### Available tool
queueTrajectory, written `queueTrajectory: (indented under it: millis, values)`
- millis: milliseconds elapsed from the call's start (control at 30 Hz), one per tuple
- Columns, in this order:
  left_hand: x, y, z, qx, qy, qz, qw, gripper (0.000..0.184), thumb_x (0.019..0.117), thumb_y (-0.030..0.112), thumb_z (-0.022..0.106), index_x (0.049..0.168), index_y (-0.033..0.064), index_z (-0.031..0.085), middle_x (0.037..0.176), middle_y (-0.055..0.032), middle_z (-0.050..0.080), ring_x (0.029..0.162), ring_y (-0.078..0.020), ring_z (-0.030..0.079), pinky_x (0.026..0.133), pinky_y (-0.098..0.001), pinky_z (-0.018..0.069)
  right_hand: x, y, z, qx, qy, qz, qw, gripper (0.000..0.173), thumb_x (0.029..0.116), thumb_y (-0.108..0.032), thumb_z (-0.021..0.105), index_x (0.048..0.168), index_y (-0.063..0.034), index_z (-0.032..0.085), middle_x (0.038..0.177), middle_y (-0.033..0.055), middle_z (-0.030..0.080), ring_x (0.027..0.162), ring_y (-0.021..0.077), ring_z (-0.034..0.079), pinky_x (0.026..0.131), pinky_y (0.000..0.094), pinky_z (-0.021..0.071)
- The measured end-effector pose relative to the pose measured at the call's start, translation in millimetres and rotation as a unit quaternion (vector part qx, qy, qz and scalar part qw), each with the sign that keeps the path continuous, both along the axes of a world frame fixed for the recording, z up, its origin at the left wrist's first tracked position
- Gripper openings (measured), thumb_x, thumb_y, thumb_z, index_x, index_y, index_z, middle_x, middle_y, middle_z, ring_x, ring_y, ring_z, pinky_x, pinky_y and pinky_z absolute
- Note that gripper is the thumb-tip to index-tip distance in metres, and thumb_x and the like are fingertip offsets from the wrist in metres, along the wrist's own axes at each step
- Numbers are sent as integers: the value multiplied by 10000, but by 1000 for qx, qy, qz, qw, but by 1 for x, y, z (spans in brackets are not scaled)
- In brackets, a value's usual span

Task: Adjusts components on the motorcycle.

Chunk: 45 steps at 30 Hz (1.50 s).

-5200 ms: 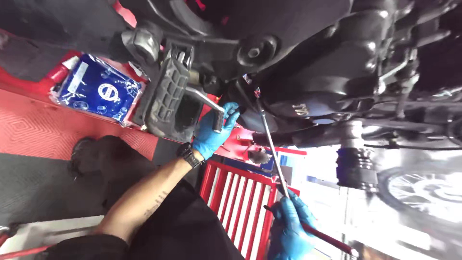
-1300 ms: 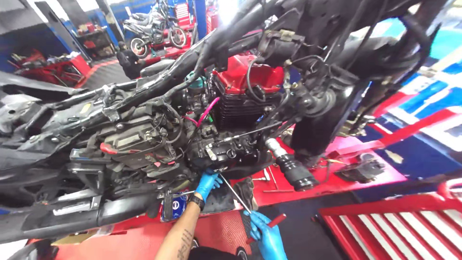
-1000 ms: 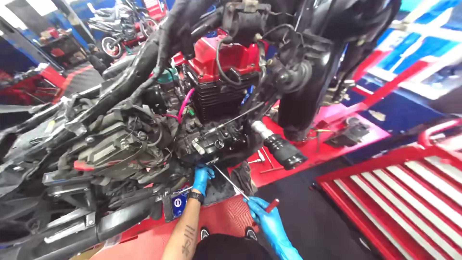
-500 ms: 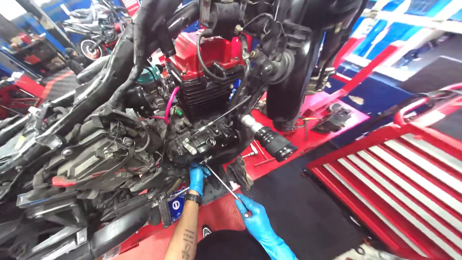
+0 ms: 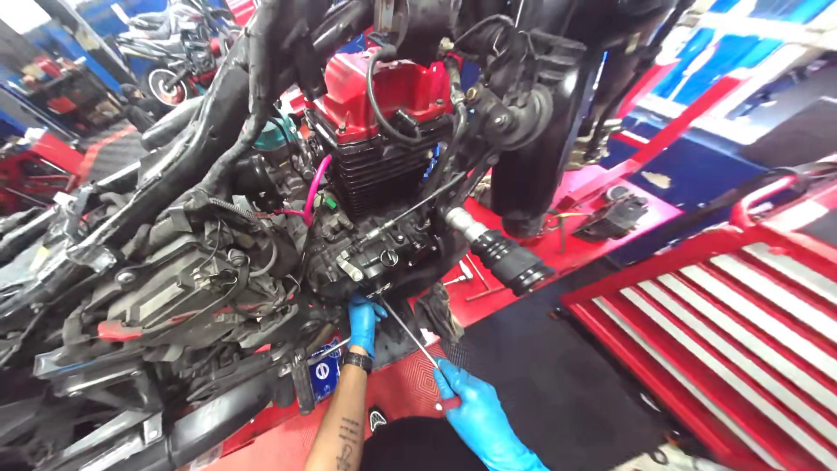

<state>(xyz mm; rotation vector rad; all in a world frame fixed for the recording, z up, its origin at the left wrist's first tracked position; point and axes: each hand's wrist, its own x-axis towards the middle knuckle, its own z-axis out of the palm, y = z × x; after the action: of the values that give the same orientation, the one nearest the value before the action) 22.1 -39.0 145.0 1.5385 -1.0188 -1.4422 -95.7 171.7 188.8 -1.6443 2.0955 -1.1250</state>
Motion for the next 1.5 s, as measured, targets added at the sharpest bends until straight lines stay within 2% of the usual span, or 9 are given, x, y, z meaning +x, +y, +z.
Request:
queueTrajectory:
  millis: [133, 200, 400, 733, 833, 933, 1067, 1300, 1500]
  values:
    - [1, 0, -1, -4, 16, 4, 1000, 113, 1025, 3, 443, 1026, -45, 546, 583, -94, 641, 477, -154, 609, 482, -278, 509, -9, 0, -13, 49, -230, 2, 972, 250, 972, -186, 593, 1102, -64, 767, 751, -21, 700, 603, 12, 600, 583, 194, 520]
    - [1, 0, -1, -3, 17, 4, 1000, 88, 1011, -16, 461, 1007, -47, 544, 588, -93, 646, 482, -151, 613, 489, -277, 513, -11, -2, -14, 69, -300, -13, 951, 220, 974, -180, 607, 1087, -86, 771, 716, -47, 672, 553, -5, 554, 535, 187, 489]
    - [1, -1, 1, -8, 21, 4, 1000, 96, 1018, -14, 458, 971, -33, 540, 573, -71, 625, 478, -135, 601, 489, -263, 511, 13, 3, -19, -8, 72, -3, 997, 304, 970, -189, 529, 1070, -11, 754, 738, 99, 704, 625, 245, 710, 545, 405, 591]
    - [4, 0, 3, 19, -14, -6, 1000, 106, 1024, 14, 464, 990, -26, 556, 596, -52, 620, 506, -125, 590, 515, -268, 508, 19, -7, 19, 25, 274, 35, 961, 317, 878, -73, 528, 1088, 4, 753, 686, 98, 666, 555, 255, 674, 464, 383, 538]
    - [3, -1, 3, 20, -3, 3, 1000, 129, 1040, 31, 447, 986, -21, 551, 587, -53, 622, 501, -130, 601, 507, -273, 514, 17, -1, 3, 11, 172, 28, 985, 327, 926, -148, 525, 1102, 6, 753, 712, 98, 695, 565, 237, 692, 479, 389, 562]
    - [5, -3, 3, 20, 21, 8, 1000, 148, 1037, 29, 453, 957, -38, 557, 606, -68, 645, 519, -146, 618, 536, -289, 531, 9, 9, -33, -17, -64, 14, 998, 318, 966, -167, 570, 1147, 21, 751, 795, 78, 742, 659, 91, 684, 653, 252, 587]
    - [7, -4, 2, 21, 53, 21, 998, 110, 1031, 4, 457, 973, -39, 540, 577, -64, 624, 488, -136, 607, 509, -269, 529, 19, 14, -44, 18, -294, 0, 956, 266, 991, -91, 574, 1195, -16, 727, 737, -25, 685, 556, -13, 561, 538, 165, 503]
    - [10, -7, 10, 68, 54, -6, 996, 256, 1101, 149, 431, 1203, -72, 512, 653, -76, 640, 539, -132, 616, 549, -269, 536, 13, 9, -26, 45, -327, -8, 944, 241, 998, -66, 567, 1158, 21, 725, 660, -45, 629, 514, 8, 531, 488, 176, 475]
    - [11, 4, 6, 77, 77, -23, 994, 436, 1072, 375, 523, 1410, 101, 508, 860, -111, 702, 625, -174, 638, 599, -341, 549, 13, 8, -27, 53, -327, -17, 943, 252, 1023, -39, 516, 1171, 34, 706, 634, -35, 581, 496, 41, 485, 468, 203, 439]
